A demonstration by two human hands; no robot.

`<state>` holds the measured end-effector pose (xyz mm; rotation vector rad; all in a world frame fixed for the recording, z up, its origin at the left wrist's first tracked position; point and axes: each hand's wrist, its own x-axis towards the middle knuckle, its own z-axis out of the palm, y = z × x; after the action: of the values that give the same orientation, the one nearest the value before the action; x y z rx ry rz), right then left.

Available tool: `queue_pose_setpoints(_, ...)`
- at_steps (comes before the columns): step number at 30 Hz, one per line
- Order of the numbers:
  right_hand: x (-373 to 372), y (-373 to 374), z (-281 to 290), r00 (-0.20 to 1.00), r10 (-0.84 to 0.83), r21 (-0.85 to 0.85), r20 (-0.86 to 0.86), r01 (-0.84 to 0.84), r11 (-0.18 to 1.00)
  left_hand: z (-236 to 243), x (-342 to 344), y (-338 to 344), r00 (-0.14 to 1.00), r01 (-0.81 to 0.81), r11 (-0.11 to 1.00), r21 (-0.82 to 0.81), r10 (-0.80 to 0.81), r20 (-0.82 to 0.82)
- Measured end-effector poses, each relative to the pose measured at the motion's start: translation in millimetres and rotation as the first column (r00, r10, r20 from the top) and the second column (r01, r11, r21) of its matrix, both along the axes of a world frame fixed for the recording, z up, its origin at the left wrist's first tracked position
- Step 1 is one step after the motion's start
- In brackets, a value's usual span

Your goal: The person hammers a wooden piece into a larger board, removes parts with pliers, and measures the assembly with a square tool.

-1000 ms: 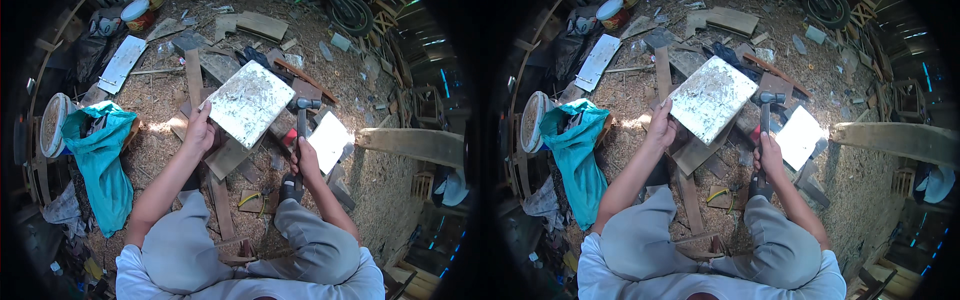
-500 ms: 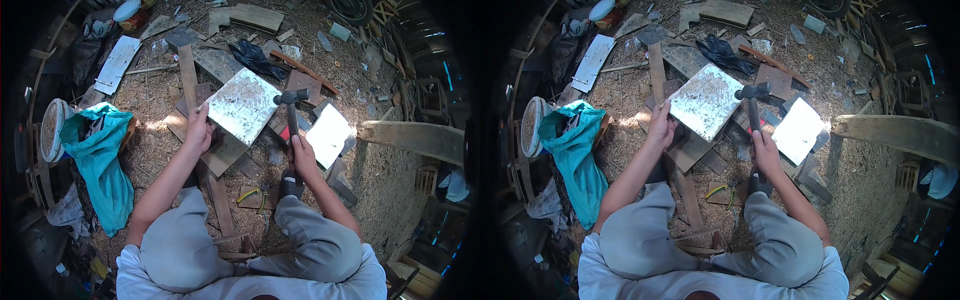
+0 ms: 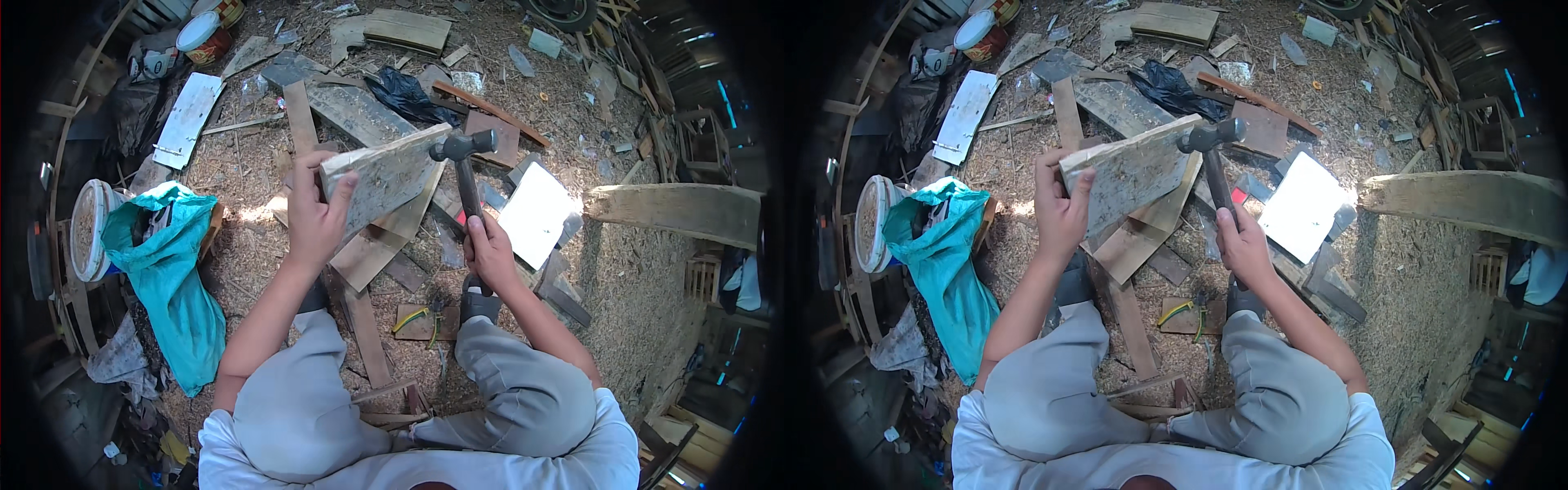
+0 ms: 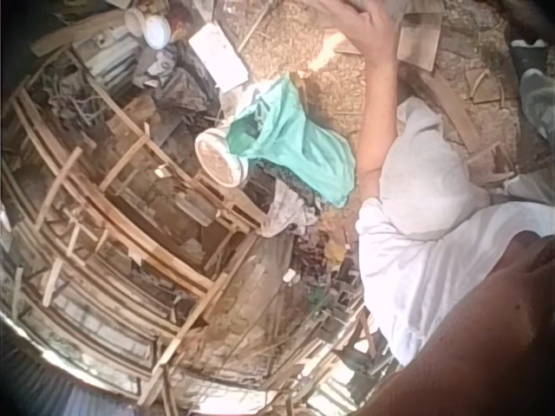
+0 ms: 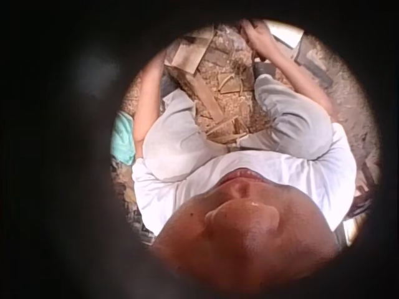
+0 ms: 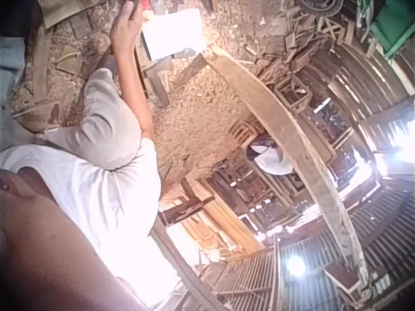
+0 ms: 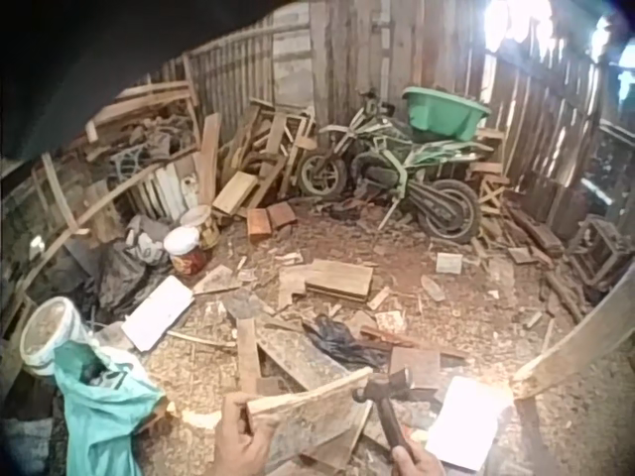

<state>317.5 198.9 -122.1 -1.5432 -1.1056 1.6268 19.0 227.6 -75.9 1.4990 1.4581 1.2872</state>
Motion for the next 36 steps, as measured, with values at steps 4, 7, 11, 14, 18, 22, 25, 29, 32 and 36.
queue_pose_setpoints(4, 4, -1, 1, 1.0, -0.016, -0.018, -0.006, 0.016, 1.0, 0, 3, -2, 0.987, 0.161, 0.981, 0.107, -0.157, -0.044)
queue_pose_setpoints(7, 5, -1, 2, 1.0, -0.029, -0.019, 0.005, 0.029, 0.999, 3, -11, -5, 0.959, 0.195, 0.977, 0.09, -0.171, -0.224)
queue_pose_setpoints(11, 5, 1, 3, 0.999, -0.049, -0.042, 0.005, 0.049, 0.998, 10, -21, -11, 0.937, 0.046, 0.99, -0.13, -0.088, -0.338)
queue_pose_setpoints(14, 3, 0, 3, 0.999, -0.05, -0.03, 0.018, 0.051, 0.998, 0, -28, -13, 0.917, -0.006, 0.993, -0.119, -0.042, -0.397)
queue_pose_setpoints(18, 4, -1, 2, 0.998, -0.056, -0.018, 0.008, 0.056, 0.998, -21, -40, -24, 0.895, -0.056, 0.998, -0.026, 0.039, -0.445)
queue_pose_setpoints(22, 4, -2, 3, 0.998, -0.056, -0.033, 0.001, 0.056, 0.998, -59, -57, -42, 0.901, 0.006, 0.983, 0.184, 0.075, -0.427)
queue_pose_setpoints(25, 5, -2, 1, 0.998, -0.057, -0.022, 0.006, 0.057, 0.998, -76, -56, -48, 0.935, 0.149, 0.927, 0.345, -0.018, -0.356)
queue_pose_setpoints(29, 4, -3, 0, 0.998, -0.059, -0.03, 0.01, 0.059, 0.998, -80, -56, -53, 0.904, 0.186, 0.92, 0.346, -0.022, -0.427)
queue_pose_setpoints(32, 1, -3, 4, 0.998, -0.053, -0.038, 0.017, 0.054, 0.998, -81, -63, -55, 0.889, 0.222, 0.924, 0.31, -0.062, -0.453)
queue_pose_setpoints(36, 7, -3, -1, 0.997, -0.071, -0.063, 0.014, 0.072, 0.995, -81, -46, -56, 0.891, 0.041, 0.945, 0.324, 0.112, -0.44)
